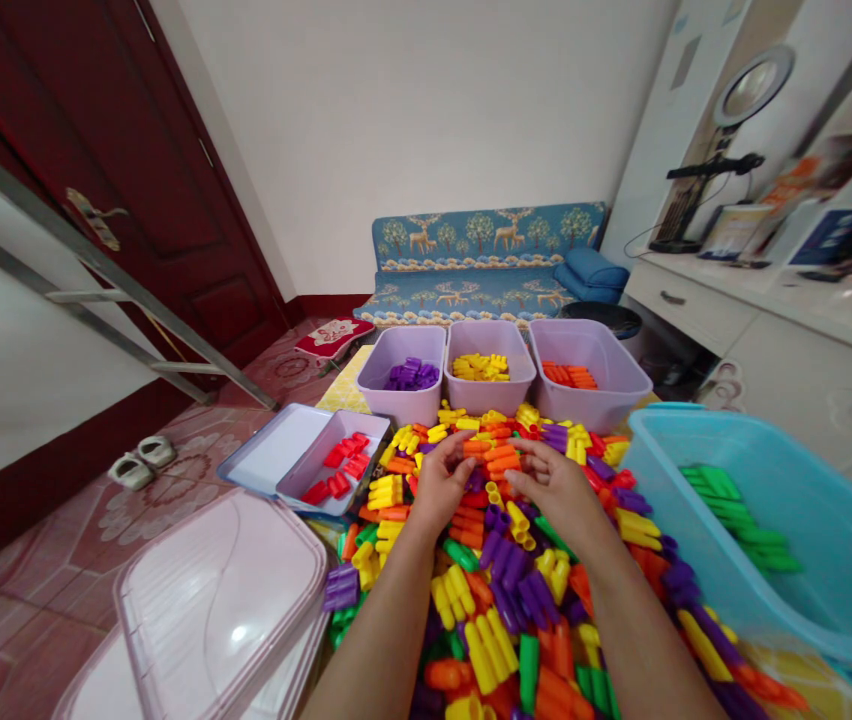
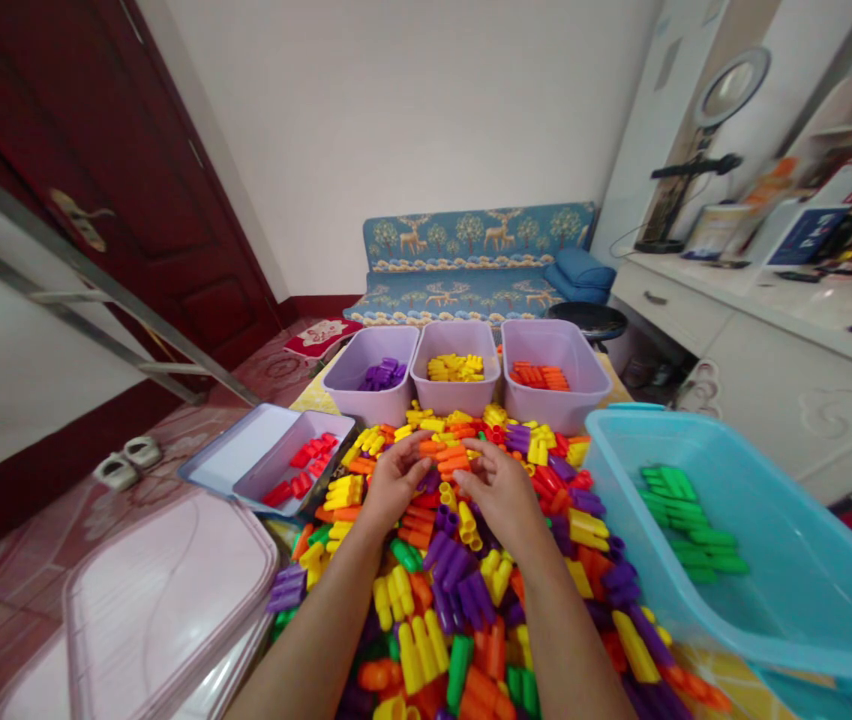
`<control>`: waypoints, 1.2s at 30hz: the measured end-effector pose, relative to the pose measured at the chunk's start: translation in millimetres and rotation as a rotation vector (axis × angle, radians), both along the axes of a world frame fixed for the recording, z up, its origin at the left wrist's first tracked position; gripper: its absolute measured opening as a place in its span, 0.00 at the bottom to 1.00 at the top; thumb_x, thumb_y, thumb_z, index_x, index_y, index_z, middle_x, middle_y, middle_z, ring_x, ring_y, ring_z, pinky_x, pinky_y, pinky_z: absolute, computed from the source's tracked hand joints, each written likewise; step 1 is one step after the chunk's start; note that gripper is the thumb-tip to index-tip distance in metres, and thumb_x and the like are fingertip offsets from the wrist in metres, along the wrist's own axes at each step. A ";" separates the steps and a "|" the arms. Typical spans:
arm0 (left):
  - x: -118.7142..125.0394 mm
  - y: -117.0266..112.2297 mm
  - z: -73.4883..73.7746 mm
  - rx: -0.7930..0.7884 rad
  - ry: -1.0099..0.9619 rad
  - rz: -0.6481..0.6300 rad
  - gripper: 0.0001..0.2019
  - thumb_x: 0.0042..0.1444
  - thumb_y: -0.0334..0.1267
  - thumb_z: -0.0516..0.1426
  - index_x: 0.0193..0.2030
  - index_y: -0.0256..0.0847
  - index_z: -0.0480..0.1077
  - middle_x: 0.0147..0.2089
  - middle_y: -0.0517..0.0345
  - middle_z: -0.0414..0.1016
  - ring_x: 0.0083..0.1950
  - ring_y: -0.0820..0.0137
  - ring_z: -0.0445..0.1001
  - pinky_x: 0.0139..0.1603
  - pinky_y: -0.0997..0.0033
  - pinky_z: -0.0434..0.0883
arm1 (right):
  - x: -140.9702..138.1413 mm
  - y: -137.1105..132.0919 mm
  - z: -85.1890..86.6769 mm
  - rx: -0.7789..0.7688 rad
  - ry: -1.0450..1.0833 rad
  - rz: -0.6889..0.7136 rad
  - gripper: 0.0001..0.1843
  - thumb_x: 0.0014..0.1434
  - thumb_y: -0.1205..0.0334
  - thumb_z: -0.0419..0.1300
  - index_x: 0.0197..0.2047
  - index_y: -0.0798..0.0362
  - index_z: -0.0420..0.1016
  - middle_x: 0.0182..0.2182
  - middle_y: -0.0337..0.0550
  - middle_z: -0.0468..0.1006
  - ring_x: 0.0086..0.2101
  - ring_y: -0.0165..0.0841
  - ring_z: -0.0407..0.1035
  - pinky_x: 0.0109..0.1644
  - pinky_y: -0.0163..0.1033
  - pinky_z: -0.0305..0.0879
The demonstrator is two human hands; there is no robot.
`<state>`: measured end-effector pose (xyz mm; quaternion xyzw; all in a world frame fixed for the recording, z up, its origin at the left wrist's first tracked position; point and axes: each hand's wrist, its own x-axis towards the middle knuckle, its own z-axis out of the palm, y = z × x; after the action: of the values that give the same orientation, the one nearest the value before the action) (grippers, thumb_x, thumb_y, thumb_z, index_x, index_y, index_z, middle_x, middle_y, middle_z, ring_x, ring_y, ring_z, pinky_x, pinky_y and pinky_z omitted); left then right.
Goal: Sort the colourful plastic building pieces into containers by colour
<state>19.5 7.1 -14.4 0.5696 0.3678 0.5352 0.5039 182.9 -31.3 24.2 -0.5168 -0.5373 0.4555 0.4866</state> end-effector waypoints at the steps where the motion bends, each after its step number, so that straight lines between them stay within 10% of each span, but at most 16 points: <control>1: -0.3 0.2 -0.6 0.000 0.003 0.000 0.22 0.53 0.38 0.59 0.55 0.36 0.67 0.43 0.49 0.77 0.41 0.68 0.75 0.40 0.72 0.71 | 0.8 -1.1 1.4 0.002 -0.023 0.014 0.26 0.49 0.60 0.62 0.53 0.54 0.69 0.33 0.42 0.78 0.32 0.35 0.74 0.37 0.41 0.72; 8: -1.4 0.3 -0.6 0.018 0.042 0.051 0.22 0.54 0.43 0.59 0.54 0.37 0.68 0.32 0.58 0.73 0.32 0.74 0.71 0.34 0.75 0.69 | 13.9 -10.8 16.5 -0.026 -0.183 0.212 0.22 0.48 0.62 0.63 0.48 0.52 0.75 0.27 0.37 0.76 0.28 0.31 0.71 0.33 0.37 0.69; 15: -1.5 -1.3 5.0 -0.041 0.077 0.027 0.24 0.58 0.50 0.54 0.54 0.34 0.69 0.29 0.55 0.75 0.31 0.69 0.73 0.32 0.72 0.69 | 20.6 -1.1 20.5 0.252 0.388 -0.331 0.36 0.53 0.50 0.62 0.63 0.44 0.55 0.56 0.48 0.69 0.45 0.37 0.73 0.47 0.43 0.71; 24: -4.2 -6.3 12.4 0.061 0.165 -0.030 0.21 0.60 0.50 0.51 0.37 0.34 0.76 0.31 0.55 0.75 0.33 0.70 0.70 0.37 0.73 0.67 | -17.5 0.5 -6.3 0.131 -0.167 0.026 0.20 0.50 0.61 0.62 0.49 0.51 0.74 0.46 0.47 0.77 0.41 0.38 0.74 0.45 0.44 0.71; 36: -3.3 -7.2 12.6 0.029 0.215 -0.035 0.22 0.57 0.52 0.54 0.32 0.33 0.76 0.23 0.59 0.70 0.25 0.75 0.64 0.28 0.76 0.60 | -11.7 -4.2 4.5 0.114 -0.240 0.053 0.17 0.54 0.61 0.56 0.46 0.52 0.77 0.33 0.43 0.81 0.28 0.33 0.73 0.31 0.37 0.71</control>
<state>16.2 -0.1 -1.8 0.6373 0.4019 0.4672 0.4627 171.2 -35.5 28.8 -0.5247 -0.6301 0.3718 0.4353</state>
